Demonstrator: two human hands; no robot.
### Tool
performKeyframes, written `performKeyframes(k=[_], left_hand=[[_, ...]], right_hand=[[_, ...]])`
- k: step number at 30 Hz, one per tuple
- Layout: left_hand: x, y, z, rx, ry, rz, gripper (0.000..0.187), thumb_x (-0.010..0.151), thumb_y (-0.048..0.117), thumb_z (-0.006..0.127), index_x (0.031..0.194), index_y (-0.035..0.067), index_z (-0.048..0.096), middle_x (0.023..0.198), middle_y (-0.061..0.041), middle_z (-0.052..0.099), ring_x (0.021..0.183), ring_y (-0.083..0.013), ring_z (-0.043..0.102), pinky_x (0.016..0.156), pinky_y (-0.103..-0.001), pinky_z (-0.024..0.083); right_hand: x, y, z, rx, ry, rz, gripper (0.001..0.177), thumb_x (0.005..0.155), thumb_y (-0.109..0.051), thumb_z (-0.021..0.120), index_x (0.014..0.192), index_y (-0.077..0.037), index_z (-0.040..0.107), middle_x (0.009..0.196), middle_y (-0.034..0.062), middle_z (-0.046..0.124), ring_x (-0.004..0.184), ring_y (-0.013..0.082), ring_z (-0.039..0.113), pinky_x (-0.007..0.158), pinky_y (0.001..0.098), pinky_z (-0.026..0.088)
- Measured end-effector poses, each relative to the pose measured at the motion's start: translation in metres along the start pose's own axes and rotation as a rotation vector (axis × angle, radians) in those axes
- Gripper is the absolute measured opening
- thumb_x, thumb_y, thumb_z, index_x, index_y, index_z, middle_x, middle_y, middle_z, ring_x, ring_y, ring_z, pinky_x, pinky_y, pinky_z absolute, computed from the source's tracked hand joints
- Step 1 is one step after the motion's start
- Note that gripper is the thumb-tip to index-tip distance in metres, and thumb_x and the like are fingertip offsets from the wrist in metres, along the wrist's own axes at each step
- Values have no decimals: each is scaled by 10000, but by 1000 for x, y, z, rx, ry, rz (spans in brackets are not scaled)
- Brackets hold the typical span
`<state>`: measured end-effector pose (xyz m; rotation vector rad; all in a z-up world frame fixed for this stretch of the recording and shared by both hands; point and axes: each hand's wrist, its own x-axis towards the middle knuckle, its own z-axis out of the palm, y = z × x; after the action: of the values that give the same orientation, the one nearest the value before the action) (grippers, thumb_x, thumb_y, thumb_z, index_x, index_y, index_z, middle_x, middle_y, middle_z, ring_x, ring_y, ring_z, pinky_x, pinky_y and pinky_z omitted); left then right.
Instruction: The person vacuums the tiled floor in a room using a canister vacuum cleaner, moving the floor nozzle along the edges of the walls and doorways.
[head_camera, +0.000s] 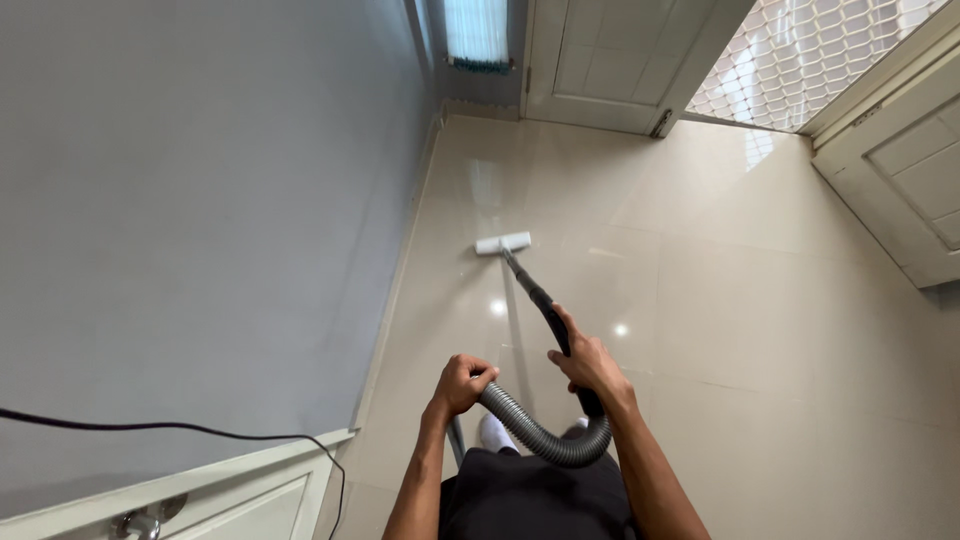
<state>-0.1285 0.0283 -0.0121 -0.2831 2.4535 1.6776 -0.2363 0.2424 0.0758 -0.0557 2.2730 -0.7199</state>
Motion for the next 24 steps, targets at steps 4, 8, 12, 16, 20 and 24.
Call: performKeyframes(k=[4, 8, 12, 16, 20, 24], left_hand=[[9, 7, 0, -126, -5, 2, 323, 831, 235, 652, 623, -12, 653, 493, -51, 494, 489, -134, 457, 510, -347, 390], [16, 15, 8, -49, 67, 2, 354, 838, 236, 651, 600, -24, 616, 482, -55, 463, 476, -141, 434, 500, -349, 376], [19, 26, 25, -7, 112, -36, 379, 838, 239, 643, 573, -30, 611, 472, -69, 457, 473, -155, 420, 509, -362, 368], [19, 38, 39, -66, 154, -23, 329, 813, 245, 641, 591, 2, 644, 474, -54, 512, 471, -148, 477, 523, -355, 412], [15, 44, 50, -5, 187, -75, 337, 819, 246, 650, 593, -4, 644, 481, -70, 506, 474, -163, 472, 526, -363, 408], [10, 43, 65, 49, 227, -84, 342, 823, 255, 666, 609, -11, 646, 489, -82, 493, 470, -183, 459, 522, -370, 390]], right_hand=[[-1, 2, -13, 0, 3, 25, 966, 931, -240, 705, 1621, -376, 43, 967, 234, 722, 562, 267, 703, 531, 435, 613], [37, 33, -15, -133, 77, -123, 1042, 913, -191, 724, 1635, -289, -22, 887, 242, 735, 603, 268, 709, 602, 436, 615], [36, 60, -30, -94, 87, -291, 969, 856, -54, 658, 1617, -362, 143, 847, 198, 741, 600, 239, 740, 620, 452, 634], [17, 52, -44, -100, 29, -193, 903, 924, -69, 594, 1627, -359, 107, 821, 199, 720, 548, 278, 731, 615, 449, 646], [27, 42, -50, -154, 51, -175, 873, 949, -65, 571, 1632, -362, 115, 773, 204, 713, 541, 280, 699, 584, 463, 638], [33, 42, -61, -182, 18, -155, 924, 915, -42, 605, 1615, -384, 108, 769, 181, 695, 536, 268, 684, 549, 458, 635]])
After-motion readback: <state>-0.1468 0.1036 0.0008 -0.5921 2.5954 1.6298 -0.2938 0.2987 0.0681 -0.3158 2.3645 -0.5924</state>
